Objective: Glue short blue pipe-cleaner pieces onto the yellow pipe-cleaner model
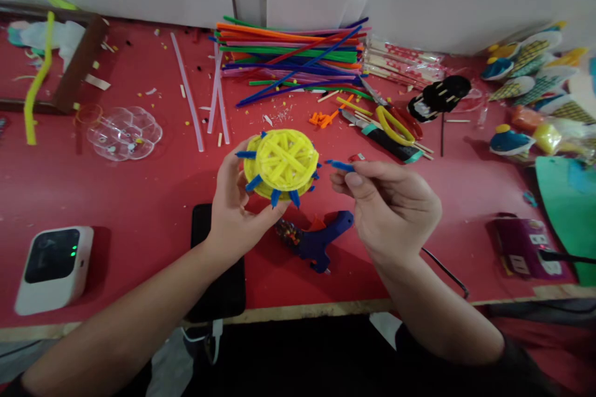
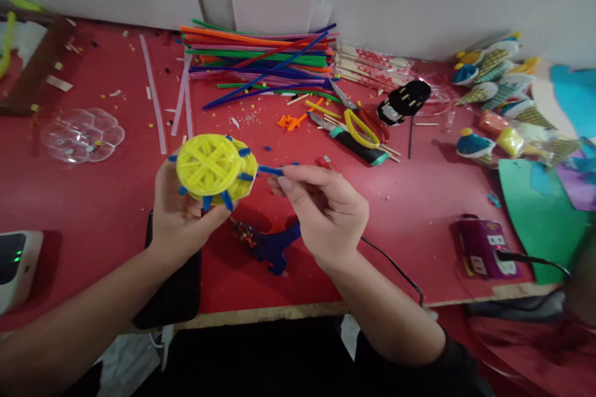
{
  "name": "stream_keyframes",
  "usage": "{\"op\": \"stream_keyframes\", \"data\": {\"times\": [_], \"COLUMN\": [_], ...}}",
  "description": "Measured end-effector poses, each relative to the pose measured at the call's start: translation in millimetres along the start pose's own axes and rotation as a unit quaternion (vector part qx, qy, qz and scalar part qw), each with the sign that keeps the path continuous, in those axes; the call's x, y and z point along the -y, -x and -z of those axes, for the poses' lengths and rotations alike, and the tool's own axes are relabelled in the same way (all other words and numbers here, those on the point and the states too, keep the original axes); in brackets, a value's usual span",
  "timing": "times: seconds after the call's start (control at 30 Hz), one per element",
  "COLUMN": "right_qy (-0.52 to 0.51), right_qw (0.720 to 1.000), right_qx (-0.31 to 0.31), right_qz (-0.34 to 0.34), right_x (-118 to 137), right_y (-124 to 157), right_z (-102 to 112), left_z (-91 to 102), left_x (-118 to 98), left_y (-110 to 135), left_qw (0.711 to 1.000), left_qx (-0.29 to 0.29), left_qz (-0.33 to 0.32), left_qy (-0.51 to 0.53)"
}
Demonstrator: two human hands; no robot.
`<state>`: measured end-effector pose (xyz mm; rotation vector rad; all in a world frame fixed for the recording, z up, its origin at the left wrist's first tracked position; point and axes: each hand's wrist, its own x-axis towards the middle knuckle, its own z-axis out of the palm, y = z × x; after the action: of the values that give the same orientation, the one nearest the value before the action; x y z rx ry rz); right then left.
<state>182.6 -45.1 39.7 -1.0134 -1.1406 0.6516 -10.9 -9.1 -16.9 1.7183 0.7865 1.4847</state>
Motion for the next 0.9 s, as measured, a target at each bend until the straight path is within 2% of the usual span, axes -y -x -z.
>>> {"op": "stream_keyframes", "data": {"times": [0.13,0.3,0.37,0.57,0.9], "right_qy": [0.014,0.034,0.052,0.048,0.041], "right_qw": [1.0,0.989,0.984,0.993,0.995], "right_qx": [0.021,0.047,0.063,0.071,0.08], "right_qz": [0.016,0.139,0.155,0.08,0.053], "right_x": [-1,-5,-4,2,6], "right_y": [0,-6,-7,-3,0], "right_z": [3,6,7,3,0], "left_z": [-0.2,-2.0,-1.7,-1.2,-2.2], "left_x": [-4,-6,-6,-7,-11], "left_y": [-2,-2,-2,-2,0], "left_qw": [1.0,0.997,0.996,0.995,0.998], "left_qx": [0.003,-0.012,-0.008,0.004,-0.004], "left_qz": [0.005,0.048,0.056,0.051,0.051], "left_qy": [0.028,0.064,0.072,0.085,0.048]}}
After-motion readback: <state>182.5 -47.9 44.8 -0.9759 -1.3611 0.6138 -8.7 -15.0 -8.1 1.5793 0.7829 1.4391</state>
